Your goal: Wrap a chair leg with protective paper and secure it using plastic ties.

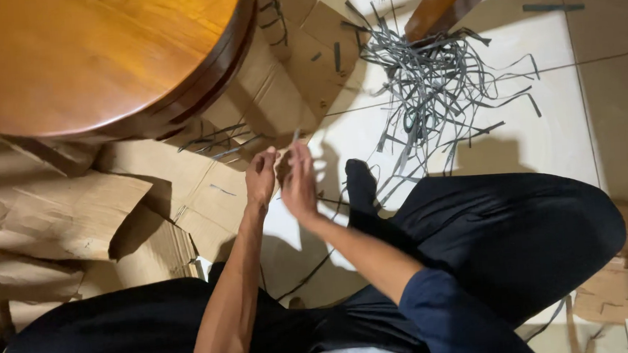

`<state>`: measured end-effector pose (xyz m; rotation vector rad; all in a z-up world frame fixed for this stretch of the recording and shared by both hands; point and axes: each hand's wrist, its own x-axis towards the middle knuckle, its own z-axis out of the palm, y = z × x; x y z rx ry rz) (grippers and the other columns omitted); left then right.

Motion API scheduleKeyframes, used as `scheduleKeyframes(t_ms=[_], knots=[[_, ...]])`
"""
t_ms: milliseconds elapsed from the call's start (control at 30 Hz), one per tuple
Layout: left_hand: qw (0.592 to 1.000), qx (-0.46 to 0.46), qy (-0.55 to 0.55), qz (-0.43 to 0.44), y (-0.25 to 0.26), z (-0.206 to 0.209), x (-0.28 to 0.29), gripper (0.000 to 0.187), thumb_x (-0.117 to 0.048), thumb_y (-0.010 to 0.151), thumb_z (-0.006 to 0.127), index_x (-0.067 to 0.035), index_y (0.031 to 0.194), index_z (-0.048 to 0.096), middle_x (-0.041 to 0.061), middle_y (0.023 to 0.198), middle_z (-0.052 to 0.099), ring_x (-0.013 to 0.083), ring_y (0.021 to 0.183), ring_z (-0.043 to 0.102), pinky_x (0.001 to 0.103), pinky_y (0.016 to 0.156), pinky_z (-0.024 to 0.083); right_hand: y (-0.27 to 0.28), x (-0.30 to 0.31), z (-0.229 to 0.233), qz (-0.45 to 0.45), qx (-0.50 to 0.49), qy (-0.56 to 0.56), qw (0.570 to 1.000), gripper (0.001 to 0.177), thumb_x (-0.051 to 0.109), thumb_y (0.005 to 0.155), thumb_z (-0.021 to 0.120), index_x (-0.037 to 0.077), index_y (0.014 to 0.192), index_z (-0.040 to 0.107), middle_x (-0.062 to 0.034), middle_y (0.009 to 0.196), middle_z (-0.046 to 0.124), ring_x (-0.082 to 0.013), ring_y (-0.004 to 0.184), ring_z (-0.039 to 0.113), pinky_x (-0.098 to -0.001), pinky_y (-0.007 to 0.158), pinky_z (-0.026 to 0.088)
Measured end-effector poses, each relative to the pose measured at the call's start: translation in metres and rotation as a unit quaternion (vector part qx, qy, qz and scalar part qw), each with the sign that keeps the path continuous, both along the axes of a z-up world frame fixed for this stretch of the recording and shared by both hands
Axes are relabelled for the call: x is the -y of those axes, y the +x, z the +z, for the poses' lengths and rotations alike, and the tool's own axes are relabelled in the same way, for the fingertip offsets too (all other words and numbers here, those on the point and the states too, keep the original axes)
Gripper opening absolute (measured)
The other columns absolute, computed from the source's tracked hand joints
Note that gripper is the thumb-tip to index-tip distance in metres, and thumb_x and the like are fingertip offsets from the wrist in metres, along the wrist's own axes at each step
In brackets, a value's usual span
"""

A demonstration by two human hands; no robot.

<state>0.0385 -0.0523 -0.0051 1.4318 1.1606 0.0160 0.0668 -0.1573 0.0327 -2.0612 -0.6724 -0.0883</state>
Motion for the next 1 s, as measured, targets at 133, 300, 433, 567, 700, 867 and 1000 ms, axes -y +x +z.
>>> scheduleKeyframes(t_ms=[133,300,433,567,700,867,1000], knots=[[0.998,0.053,0.029,-0.018,-0.009,0.008,-0.006,0.045,-0.056,0.101,0.054,-0.016,0.112,0.071,0.012,0.101,0.069,0.0313,0.106,0.062,0.047,0.099,0.048,-0.069,0.011,-0.033,0.143,-0.138,-0.065,0.978,0.073,-0.001,0.089,0.060,0.001,0.155,0.028,-0.0221,0.151,0.036,-0.0457,0.124,0.056,-0.0501,0.093,0.055],[0.987,0.093,0.127,-0.040,-0.036,0.005,-0.009,0.043,-0.046,0.108,0.043,-0.020,0.098,0.075,0.015,0.072,0.062,0.0341,0.075,0.061,0.046,0.080,0.050,-0.096,0.016,-0.092,0.154,-0.235,-0.081,0.956,0.054,0.009,0.105,0.041,0.001,0.158,0.033,-0.0230,0.156,0.041,-0.0375,0.145,0.040,-0.0468,0.124,0.028],[0.977,-0.017,0.152,-0.150,-0.055,0.004,-0.015,0.039,-0.040,0.105,0.040,-0.017,0.098,0.071,0.021,0.089,0.072,0.0451,0.098,0.069,0.055,0.089,0.051,-0.049,-0.005,-0.061,0.038,-0.195,-0.078,0.977,0.030,0.021,0.099,0.057,0.009,0.125,0.064,-0.0203,0.118,0.067,-0.0394,0.114,0.066,-0.0461,0.095,0.052],[0.958,-0.080,0.147,-0.231,-0.068,-0.020,-0.014,0.040,-0.046,0.103,0.042,-0.019,0.099,0.071,0.014,0.091,0.076,0.0419,0.104,0.071,0.056,0.091,0.054,-0.011,-0.043,-0.057,0.062,-0.394,0.159,0.903,0.023,0.018,0.105,0.055,0.003,0.117,0.070,-0.0165,0.095,0.077,-0.0153,0.080,0.070,-0.0200,0.064,0.058],[0.959,-0.076,0.145,-0.231,-0.082,0.002,-0.018,0.036,-0.042,0.100,0.043,-0.019,0.096,0.070,0.011,0.087,0.076,0.0394,0.101,0.072,0.053,0.088,0.055,-0.003,-0.056,-0.067,0.034,-0.466,0.128,0.875,0.022,0.023,0.104,0.056,0.011,0.111,0.074,-0.0075,0.089,0.076,-0.0094,0.072,0.069,-0.0215,0.058,0.062],[0.987,-0.019,0.155,-0.040,-0.089,0.017,-0.031,0.054,-0.037,0.084,0.064,-0.014,0.133,0.055,0.015,0.129,0.058,0.0333,0.129,0.056,0.048,0.114,0.044,0.023,-0.061,-0.104,-0.084,-0.497,0.163,0.848,0.020,0.010,0.098,0.059,0.012,0.111,0.074,-0.0059,0.079,0.070,-0.0107,0.052,0.063,-0.0271,0.047,0.062],[0.985,0.025,0.172,0.018,-0.079,0.036,-0.045,0.062,-0.019,0.086,0.067,-0.008,0.144,0.047,0.019,0.138,0.054,0.0356,0.133,0.055,0.051,0.115,0.045,0.054,-0.074,-0.155,-0.113,-0.385,-0.005,0.916,0.013,0.018,0.091,0.067,0.023,0.093,0.078,0.0018,0.078,0.078,-0.0130,0.050,0.068,-0.0271,0.044,0.061]])
